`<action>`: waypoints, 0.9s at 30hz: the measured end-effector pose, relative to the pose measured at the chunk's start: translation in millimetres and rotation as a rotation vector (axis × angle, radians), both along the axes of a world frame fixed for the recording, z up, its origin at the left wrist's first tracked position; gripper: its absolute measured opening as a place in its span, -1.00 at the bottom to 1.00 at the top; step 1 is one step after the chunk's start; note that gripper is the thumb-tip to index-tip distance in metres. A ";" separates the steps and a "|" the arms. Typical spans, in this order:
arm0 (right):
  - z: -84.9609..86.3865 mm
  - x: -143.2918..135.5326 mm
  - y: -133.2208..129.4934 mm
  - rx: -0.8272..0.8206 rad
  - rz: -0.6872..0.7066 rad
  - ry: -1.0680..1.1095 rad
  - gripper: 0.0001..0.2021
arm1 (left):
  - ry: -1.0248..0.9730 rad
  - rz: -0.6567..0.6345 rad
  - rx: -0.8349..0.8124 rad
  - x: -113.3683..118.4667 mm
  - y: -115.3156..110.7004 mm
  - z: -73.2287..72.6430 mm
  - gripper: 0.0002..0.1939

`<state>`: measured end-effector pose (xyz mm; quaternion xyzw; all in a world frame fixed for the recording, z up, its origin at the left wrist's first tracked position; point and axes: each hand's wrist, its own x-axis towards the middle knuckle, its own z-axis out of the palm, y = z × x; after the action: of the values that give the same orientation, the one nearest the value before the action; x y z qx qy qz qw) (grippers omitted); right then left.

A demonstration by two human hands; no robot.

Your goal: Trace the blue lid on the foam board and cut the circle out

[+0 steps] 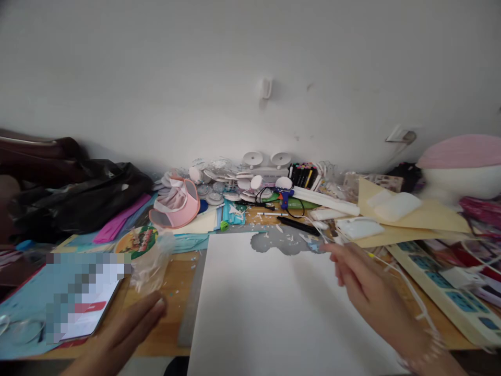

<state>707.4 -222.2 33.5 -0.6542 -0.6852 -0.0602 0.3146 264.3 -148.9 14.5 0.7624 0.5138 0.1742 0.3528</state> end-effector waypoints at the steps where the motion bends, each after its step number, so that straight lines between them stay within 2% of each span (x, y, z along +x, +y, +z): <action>1: -6.2 -3.3 1.9 -0.011 0.003 0.060 -0.74 | 0.085 -0.074 0.083 21.6 10.8 -2.4 -0.61; 4: -34.6 -14.4 -0.6 -0.102 0.033 0.104 -0.73 | 0.367 -0.252 0.379 92.0 51.8 -11.4 -0.65; 5: -47.7 -17.3 -4.2 -0.169 0.052 0.066 -0.70 | 0.387 -0.271 0.423 114.0 67.4 -15.7 -0.67; 8: -90.0 -21.7 -18.3 -0.168 0.091 -0.056 -0.58 | 0.417 -0.262 0.497 169.7 113.6 -31.6 -0.67; 10: -111.6 -20.1 -25.5 -0.091 0.114 -0.195 -0.48 | 0.423 -0.249 0.539 197.6 138.6 -42.4 -0.71; 13: -124.5 -10.5 -28.2 -0.046 0.143 -0.301 -0.53 | 0.412 -0.192 0.590 222.7 158.3 -53.8 -0.63; 16: -123.0 3.0 -23.6 -0.082 0.160 -0.346 -0.58 | 0.371 -0.195 0.631 222.0 155.0 -56.4 -0.51; 19: -120.1 11.9 -17.1 -0.087 0.191 -0.363 -0.58 | 0.324 -0.265 0.665 198.4 145.0 -53.6 -0.62; 21: -119.1 13.9 -13.1 -0.087 0.190 -0.361 -0.56 | 0.312 -0.266 0.671 178.9 147.9 -52.0 -0.68; 23: -118.7 14.2 -9.6 -0.081 0.193 -0.358 -0.56 | 0.322 -0.204 0.660 163.6 164.2 -51.7 -0.75; 27: -121.3 13.7 -4.8 -0.034 0.214 -0.349 -0.56 | 0.406 0.001 0.632 149.5 223.9 -53.9 -0.76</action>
<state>721.1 -227.1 -87.8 -0.5626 -0.7958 -0.1273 0.1843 413.9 75.0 -39.4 0.8524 0.4945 0.1696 -0.0090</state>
